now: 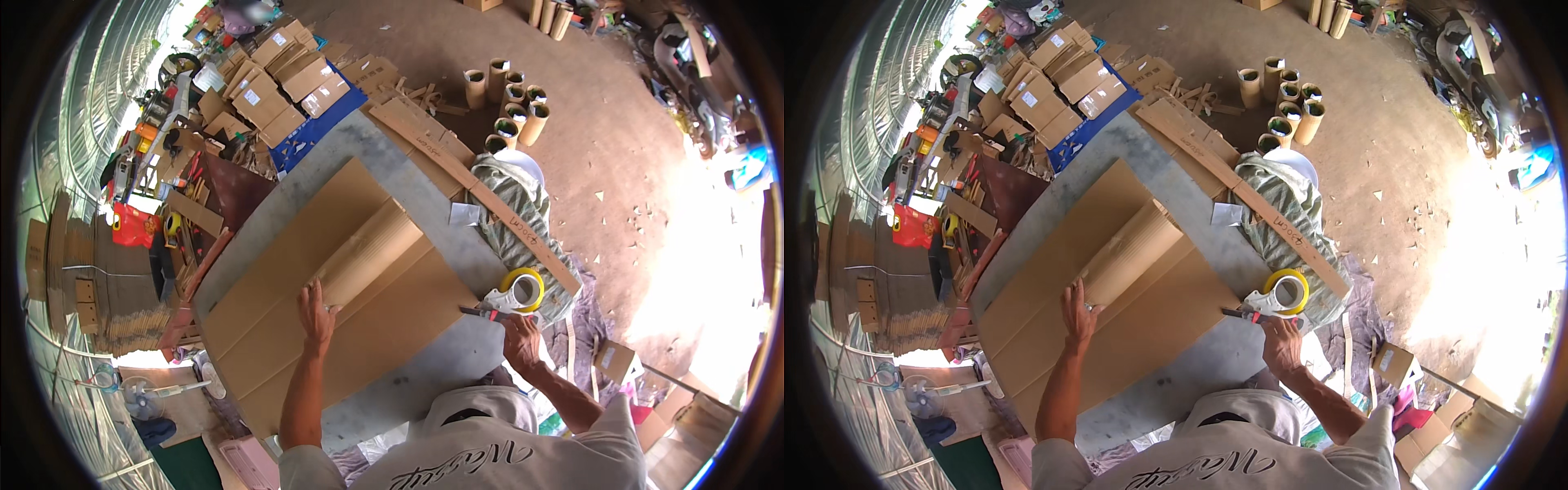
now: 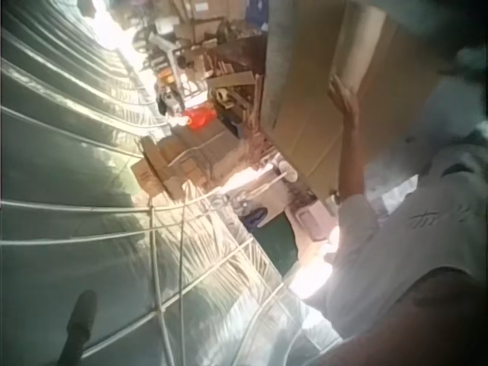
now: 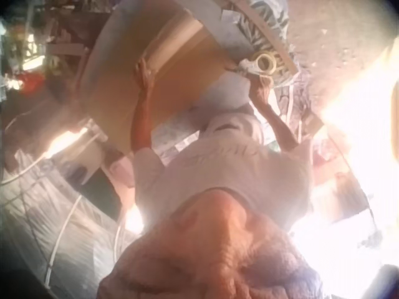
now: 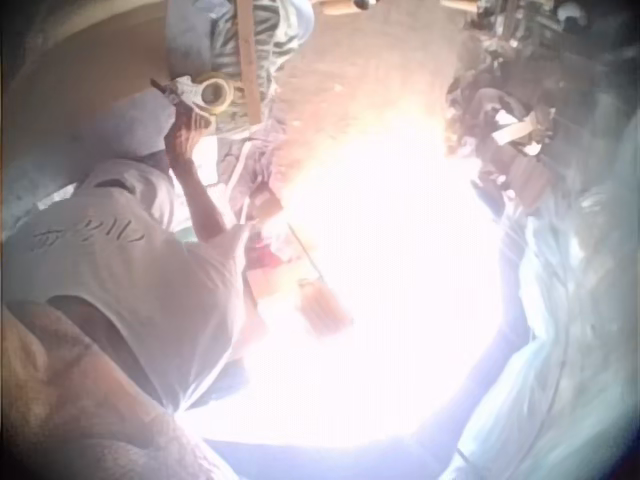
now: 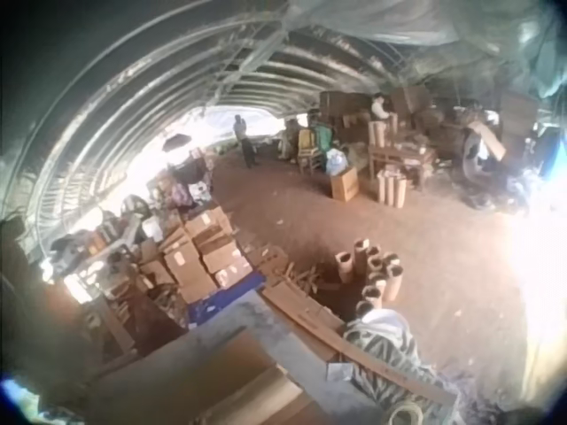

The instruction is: The person cuts a large sheet of cardboard with a utility knife, folds it into a box shape, and secures the seams with packing tape. A second person assists by taping another box nearby.

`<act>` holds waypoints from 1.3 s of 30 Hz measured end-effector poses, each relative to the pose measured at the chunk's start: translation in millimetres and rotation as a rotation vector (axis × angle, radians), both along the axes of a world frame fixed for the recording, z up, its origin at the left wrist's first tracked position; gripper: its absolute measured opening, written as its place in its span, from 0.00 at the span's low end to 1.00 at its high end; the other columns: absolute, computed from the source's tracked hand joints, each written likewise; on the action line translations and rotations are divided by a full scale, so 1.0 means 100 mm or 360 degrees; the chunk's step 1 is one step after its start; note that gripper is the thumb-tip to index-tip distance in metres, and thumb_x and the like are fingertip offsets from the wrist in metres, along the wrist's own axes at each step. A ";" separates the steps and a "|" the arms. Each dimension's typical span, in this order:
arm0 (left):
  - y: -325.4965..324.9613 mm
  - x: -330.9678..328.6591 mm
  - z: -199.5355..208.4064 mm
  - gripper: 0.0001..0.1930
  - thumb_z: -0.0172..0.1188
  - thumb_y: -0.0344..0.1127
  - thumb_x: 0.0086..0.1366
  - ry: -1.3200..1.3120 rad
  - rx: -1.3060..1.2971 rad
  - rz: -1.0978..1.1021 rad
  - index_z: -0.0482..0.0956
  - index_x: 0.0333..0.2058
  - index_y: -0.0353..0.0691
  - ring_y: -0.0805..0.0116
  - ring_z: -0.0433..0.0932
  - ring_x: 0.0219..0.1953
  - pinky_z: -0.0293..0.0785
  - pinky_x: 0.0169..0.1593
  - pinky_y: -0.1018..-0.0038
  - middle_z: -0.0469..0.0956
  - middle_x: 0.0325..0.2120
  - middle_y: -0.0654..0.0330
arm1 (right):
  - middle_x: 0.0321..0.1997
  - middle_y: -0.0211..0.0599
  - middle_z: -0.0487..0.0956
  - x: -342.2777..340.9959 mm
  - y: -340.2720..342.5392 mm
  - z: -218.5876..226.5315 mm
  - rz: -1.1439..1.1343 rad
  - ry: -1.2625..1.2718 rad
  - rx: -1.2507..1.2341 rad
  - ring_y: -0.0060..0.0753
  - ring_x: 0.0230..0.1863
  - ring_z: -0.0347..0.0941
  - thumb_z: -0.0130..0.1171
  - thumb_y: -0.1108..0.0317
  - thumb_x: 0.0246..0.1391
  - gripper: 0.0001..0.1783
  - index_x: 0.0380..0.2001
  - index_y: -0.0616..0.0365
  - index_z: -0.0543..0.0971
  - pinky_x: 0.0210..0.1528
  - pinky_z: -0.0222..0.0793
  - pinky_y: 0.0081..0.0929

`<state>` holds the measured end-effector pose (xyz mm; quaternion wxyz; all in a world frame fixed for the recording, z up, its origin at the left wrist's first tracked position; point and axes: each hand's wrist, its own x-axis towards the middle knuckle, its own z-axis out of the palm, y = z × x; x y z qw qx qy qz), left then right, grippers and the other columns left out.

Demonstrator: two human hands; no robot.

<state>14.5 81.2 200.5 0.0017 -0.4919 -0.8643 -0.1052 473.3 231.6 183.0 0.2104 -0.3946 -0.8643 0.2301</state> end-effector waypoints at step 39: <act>0.54 -0.07 -0.48 0.25 0.48 0.36 0.71 0.0308 -0.0456 0.0309 0.67 0.66 0.41 0.25 0.74 0.53 0.76 0.49 0.41 0.70 0.54 0.22 | 0.22 0.46 0.73 -4.12 -2.06 -1.14 0.0697 0.0079 -0.0053 0.43 0.24 0.71 0.55 0.74 0.60 0.33 0.68 0.60 0.63 0.24 0.62 0.39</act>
